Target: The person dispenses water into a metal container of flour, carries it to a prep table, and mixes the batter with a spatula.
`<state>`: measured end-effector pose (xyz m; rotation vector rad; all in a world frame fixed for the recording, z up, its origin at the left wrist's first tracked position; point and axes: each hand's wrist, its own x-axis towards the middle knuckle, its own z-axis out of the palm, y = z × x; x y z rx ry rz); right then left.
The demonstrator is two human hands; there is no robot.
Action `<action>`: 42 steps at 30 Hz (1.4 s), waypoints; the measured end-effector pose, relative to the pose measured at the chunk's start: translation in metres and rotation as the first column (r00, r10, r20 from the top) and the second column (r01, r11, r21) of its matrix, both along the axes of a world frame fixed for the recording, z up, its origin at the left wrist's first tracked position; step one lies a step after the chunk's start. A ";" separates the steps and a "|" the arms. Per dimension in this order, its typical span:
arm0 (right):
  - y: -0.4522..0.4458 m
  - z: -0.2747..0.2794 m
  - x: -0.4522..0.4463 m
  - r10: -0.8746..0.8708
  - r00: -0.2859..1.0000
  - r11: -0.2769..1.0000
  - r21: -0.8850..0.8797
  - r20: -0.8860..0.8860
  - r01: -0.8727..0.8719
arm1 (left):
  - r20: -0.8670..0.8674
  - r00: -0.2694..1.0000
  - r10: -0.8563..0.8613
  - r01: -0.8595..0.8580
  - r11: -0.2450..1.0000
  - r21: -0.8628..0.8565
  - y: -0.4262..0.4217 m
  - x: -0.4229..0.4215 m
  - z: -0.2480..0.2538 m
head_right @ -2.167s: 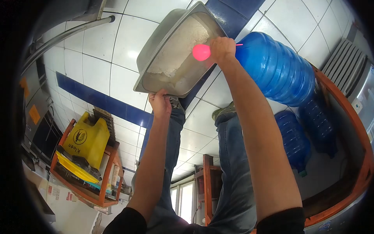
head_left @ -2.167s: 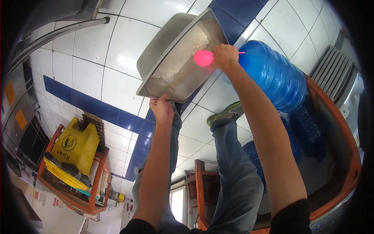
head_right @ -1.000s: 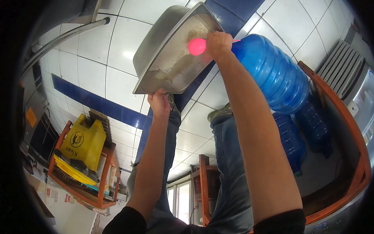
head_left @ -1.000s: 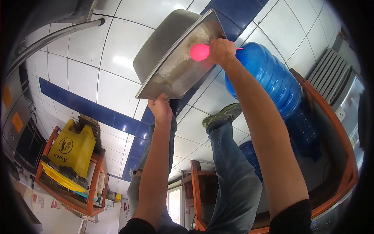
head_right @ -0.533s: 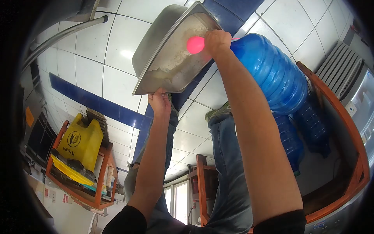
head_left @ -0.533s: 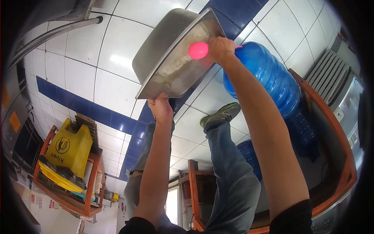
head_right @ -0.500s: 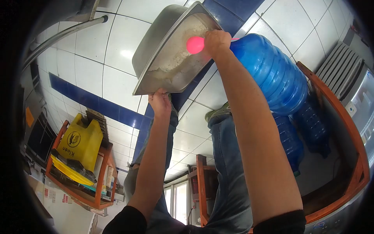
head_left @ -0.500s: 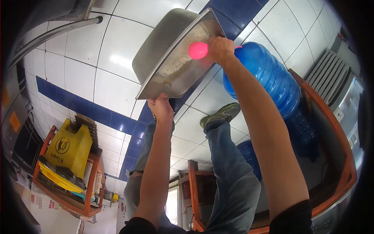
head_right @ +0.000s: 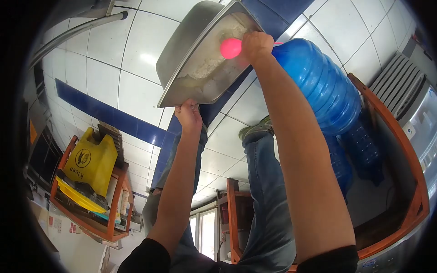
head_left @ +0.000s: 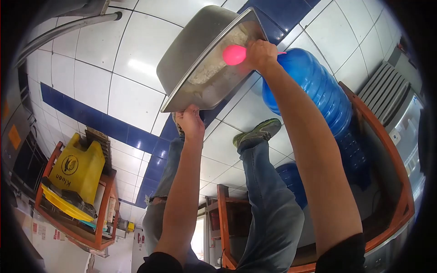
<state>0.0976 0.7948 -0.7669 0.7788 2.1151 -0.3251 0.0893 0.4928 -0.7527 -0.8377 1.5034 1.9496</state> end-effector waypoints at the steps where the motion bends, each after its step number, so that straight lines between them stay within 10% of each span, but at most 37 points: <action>1: 0.000 0.001 0.000 0.003 1.000 1.000 0.002 -0.007 -0.003 | -0.001 1.000 0.005 -0.005 1.000 -0.016 0.002 0.000 0.001; 42: -0.001 -0.002 -0.005 -0.004 1.000 0.999 0.035 0.017 0.003 | 0.053 0.998 0.034 -0.034 0.999 -0.001 -0.002 0.006 -0.003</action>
